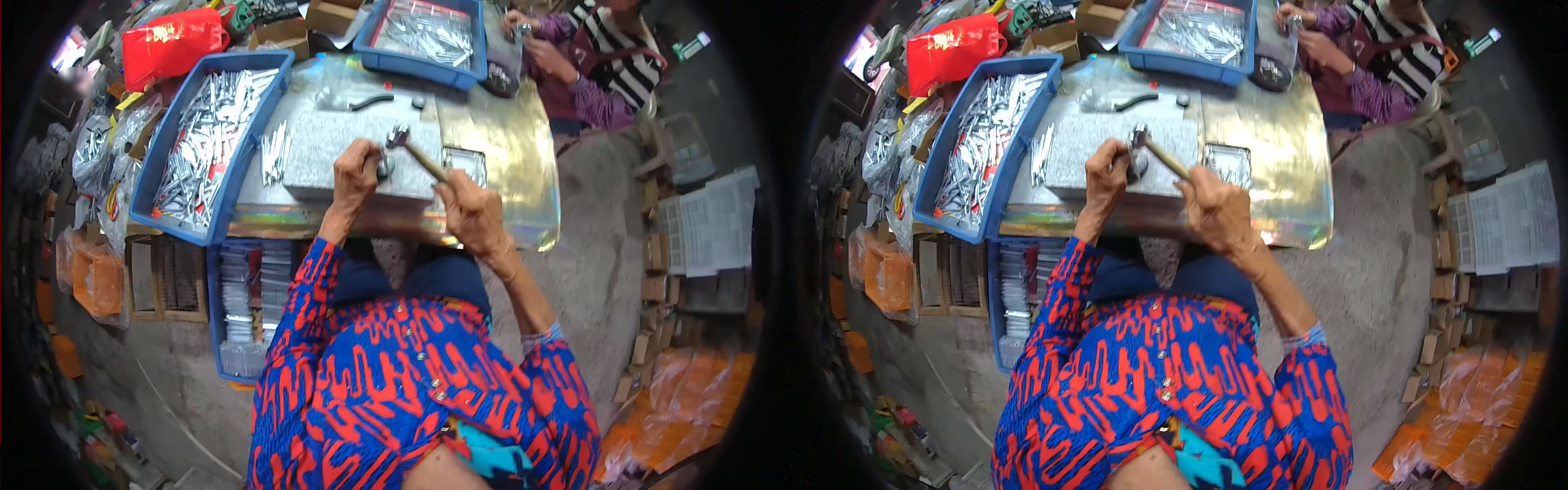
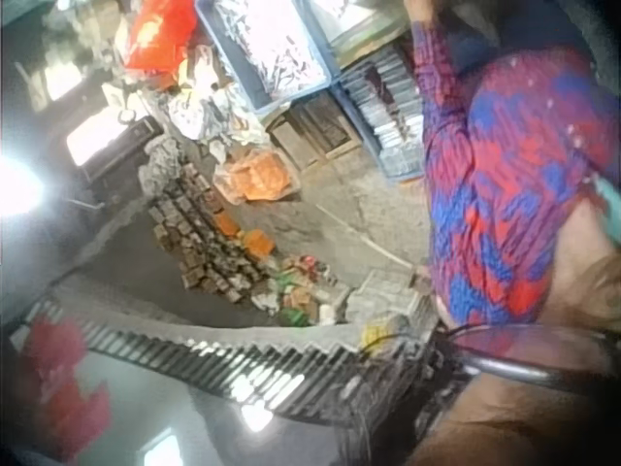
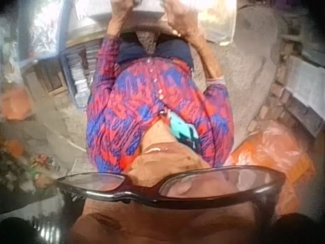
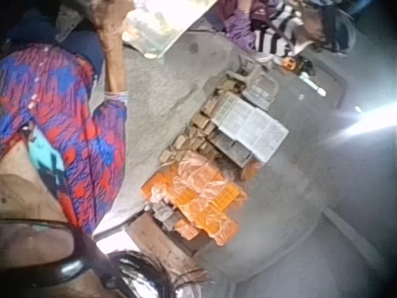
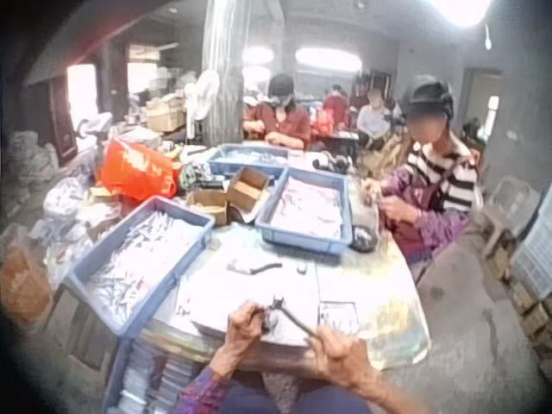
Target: The person assembles small metal components by taking metal pieces from containers, fitting them together by hand, and tapping them with a small hammer on a metal block.
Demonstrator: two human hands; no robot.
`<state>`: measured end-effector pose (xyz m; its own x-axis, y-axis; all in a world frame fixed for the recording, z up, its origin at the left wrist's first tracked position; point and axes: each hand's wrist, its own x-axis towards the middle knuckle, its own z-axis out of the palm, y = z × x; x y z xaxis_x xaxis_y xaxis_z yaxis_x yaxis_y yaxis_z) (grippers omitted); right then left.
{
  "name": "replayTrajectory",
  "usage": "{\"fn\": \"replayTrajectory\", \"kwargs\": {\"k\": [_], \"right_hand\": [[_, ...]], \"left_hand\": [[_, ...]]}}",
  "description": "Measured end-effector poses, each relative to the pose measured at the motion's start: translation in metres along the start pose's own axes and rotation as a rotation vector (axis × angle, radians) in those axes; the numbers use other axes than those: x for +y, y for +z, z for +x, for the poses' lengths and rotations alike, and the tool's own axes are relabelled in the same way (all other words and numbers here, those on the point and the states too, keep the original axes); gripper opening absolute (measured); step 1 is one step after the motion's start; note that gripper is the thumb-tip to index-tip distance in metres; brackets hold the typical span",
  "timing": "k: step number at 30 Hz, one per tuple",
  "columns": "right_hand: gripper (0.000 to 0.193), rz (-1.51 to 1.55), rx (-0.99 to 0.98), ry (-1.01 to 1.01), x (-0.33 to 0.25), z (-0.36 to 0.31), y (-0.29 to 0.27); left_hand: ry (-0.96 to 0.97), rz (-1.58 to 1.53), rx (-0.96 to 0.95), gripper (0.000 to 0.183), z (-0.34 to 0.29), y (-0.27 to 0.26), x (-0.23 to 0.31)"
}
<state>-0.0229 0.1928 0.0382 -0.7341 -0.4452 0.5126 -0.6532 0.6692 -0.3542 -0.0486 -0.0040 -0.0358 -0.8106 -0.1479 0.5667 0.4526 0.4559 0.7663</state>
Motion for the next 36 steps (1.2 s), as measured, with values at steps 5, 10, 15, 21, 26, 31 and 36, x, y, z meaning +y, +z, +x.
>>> {"fn": "replayTrajectory", "kwargs": {"k": [5, 10, 15, 21, 26, 31, 36], "right_hand": [[0.018, 0.212, 0.052, 0.214, 0.005, -0.002, -0.005], [0.030, 1.052, -0.156, 0.787, 0.022, -0.029, 0.029], [0.035, 1.288, -0.157, 0.943, 0.013, -0.039, 0.041], [0.041, 0.367, -0.275, 0.389, 0.032, -0.046, 0.053], [0.039, 0.340, -0.305, 0.397, 0.030, -0.040, 0.047], [0.029, 0.856, -0.364, 0.853, 0.006, -0.035, 0.037], [0.019, 0.740, -0.012, 0.630, 0.010, -0.047, 0.056]], "left_hand": [[-0.013, -0.005, 0.018, 0.006, 0.003, -0.001, 0.001], [-0.031, 0.008, -0.026, 0.004, 0.003, -0.002, -0.002], [0.090, 0.133, -0.016, 0.007, 0.005, 0.001, 0.002], [0.210, 0.263, -0.016, 0.010, 0.007, 0.003, -0.002], [0.247, 0.305, -0.008, 0.010, 0.008, 0.004, -0.004], [0.246, 0.289, -0.036, 0.012, 0.006, 0.002, -0.005], [0.269, 0.311, -0.032, 0.013, 0.006, 0.002, -0.004]]}}
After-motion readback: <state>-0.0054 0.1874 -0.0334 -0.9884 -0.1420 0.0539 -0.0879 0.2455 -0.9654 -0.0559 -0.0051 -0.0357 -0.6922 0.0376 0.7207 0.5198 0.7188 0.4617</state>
